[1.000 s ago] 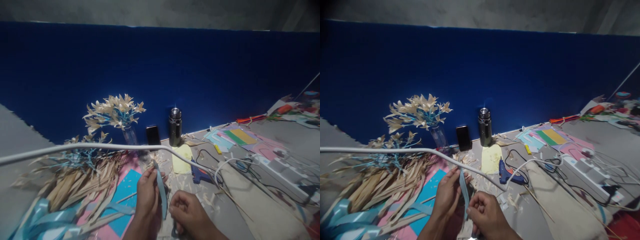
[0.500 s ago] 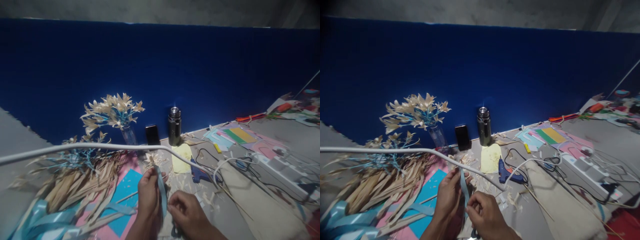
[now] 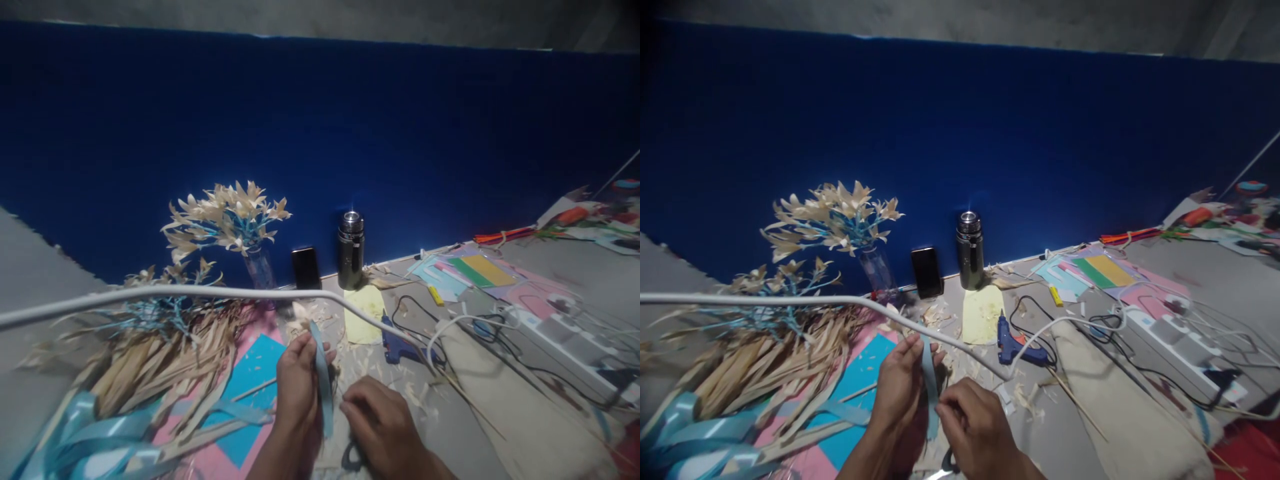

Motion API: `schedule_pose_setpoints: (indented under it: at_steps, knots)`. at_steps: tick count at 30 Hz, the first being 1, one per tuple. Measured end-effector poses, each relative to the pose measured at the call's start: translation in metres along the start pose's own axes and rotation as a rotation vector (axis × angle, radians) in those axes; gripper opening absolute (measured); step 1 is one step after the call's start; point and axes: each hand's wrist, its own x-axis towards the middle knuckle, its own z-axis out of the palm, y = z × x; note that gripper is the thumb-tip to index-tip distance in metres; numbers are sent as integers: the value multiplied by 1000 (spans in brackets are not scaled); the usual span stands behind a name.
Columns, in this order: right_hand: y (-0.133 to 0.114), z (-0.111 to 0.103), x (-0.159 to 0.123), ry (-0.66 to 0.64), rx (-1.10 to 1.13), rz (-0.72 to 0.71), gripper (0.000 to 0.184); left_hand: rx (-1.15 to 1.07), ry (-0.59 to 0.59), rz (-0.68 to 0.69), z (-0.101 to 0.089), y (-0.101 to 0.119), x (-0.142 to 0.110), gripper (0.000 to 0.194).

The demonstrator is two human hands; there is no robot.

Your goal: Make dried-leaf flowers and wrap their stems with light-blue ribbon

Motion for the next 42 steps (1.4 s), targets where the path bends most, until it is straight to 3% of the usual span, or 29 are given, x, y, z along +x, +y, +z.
schedule_pose_setpoints:
  at_steps: [6, 14, 26, 34, 42]
  knots:
    - [1, 15, 8, -112, 75, 318, 12, 40, -25, 47, -4, -7, 2, 24]
    - [-1, 14, 13, -134, 243, 456, 17, 28, 0, 46, -2, -8, 0, 33]
    - [2, 20, 9, -145, 286, 507, 18, 20, -43, 103, -6, -14, 2, 37]
    - [4, 18, 9, -140, 258, 480, 13, -82, -43, 126, -3, -6, -2, 28]
    - [1, 18, 8, -187, 171, 452, 5, -2, -40, 92, -5, -7, 2, 41]
